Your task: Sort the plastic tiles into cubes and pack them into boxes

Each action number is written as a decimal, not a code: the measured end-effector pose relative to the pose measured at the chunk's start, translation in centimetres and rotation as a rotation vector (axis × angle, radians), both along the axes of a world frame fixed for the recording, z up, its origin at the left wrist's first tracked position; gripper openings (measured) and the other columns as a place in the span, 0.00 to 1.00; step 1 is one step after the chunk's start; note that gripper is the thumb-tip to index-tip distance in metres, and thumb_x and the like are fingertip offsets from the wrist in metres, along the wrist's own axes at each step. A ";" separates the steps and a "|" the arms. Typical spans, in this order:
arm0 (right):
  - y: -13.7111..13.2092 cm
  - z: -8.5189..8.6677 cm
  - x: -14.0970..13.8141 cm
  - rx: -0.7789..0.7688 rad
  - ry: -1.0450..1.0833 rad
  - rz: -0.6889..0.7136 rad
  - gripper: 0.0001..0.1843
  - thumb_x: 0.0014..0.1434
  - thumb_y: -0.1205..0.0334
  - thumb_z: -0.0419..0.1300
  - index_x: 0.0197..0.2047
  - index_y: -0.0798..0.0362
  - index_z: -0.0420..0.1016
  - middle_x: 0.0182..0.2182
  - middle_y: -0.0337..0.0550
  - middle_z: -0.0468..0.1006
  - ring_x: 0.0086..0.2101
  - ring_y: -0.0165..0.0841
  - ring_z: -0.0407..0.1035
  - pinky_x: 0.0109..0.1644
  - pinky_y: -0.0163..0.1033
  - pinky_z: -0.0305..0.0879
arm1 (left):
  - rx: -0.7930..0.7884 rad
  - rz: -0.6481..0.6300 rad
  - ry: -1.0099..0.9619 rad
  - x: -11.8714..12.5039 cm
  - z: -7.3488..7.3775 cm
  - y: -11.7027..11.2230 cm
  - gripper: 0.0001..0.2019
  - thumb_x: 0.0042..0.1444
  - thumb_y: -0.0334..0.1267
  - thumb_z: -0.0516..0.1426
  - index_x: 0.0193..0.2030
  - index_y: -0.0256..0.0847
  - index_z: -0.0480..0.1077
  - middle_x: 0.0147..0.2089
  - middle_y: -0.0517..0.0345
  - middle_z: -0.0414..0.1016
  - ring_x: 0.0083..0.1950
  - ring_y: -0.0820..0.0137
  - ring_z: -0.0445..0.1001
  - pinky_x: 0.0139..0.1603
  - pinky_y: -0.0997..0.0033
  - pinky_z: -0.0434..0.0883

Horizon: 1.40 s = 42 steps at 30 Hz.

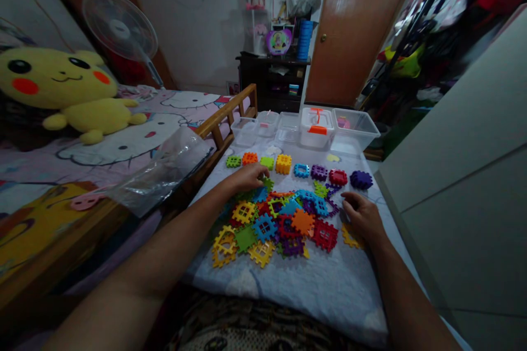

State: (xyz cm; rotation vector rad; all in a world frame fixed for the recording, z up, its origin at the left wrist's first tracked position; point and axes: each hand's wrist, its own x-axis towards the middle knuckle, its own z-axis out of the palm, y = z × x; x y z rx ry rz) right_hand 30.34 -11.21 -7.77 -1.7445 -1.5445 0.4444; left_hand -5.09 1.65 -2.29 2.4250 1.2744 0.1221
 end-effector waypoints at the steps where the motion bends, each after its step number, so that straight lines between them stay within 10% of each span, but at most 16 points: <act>1: 0.0 0.0 0.0 0.000 -0.001 0.000 0.22 0.53 0.49 0.55 0.42 0.56 0.79 0.32 0.48 0.81 0.31 0.39 0.73 0.39 0.43 0.68 | -0.016 -0.001 -0.032 -0.3 0.0 0.1 0.16 0.47 0.26 0.57 0.44 0.38 0.76 0.41 0.55 0.78 0.41 0.67 0.76 0.41 0.73 0.70; 9: 0.0 -0.1 0.0 -0.001 0.017 -0.005 0.22 0.52 0.49 0.56 0.42 0.56 0.79 0.33 0.48 0.82 0.32 0.39 0.74 0.40 0.44 0.69 | 0.275 0.044 -0.219 -0.8 -0.5 -1.5 0.07 0.50 0.26 0.55 0.34 0.39 0.72 0.37 0.54 0.73 0.40 0.66 0.72 0.43 0.68 0.69; 24: 0.1 -0.1 -0.1 0.006 0.002 -0.008 0.22 0.52 0.49 0.56 0.42 0.55 0.79 0.31 0.47 0.81 0.31 0.38 0.73 0.38 0.43 0.68 | -0.072 -0.073 0.139 -6.0 2.4 -3.9 0.27 0.52 0.33 0.58 0.61 0.37 0.66 0.63 0.47 0.70 0.65 0.59 0.66 0.65 0.63 0.63; 42: 0.1 -0.1 0.1 0.010 -0.010 0.000 0.20 0.53 0.51 0.56 0.42 0.55 0.80 0.32 0.47 0.82 0.32 0.39 0.73 0.39 0.44 0.68 | -0.114 0.161 -0.275 -1.5 -0.5 -2.0 0.13 0.51 0.40 0.58 0.43 0.39 0.75 0.36 0.56 0.80 0.36 0.66 0.77 0.38 0.69 0.71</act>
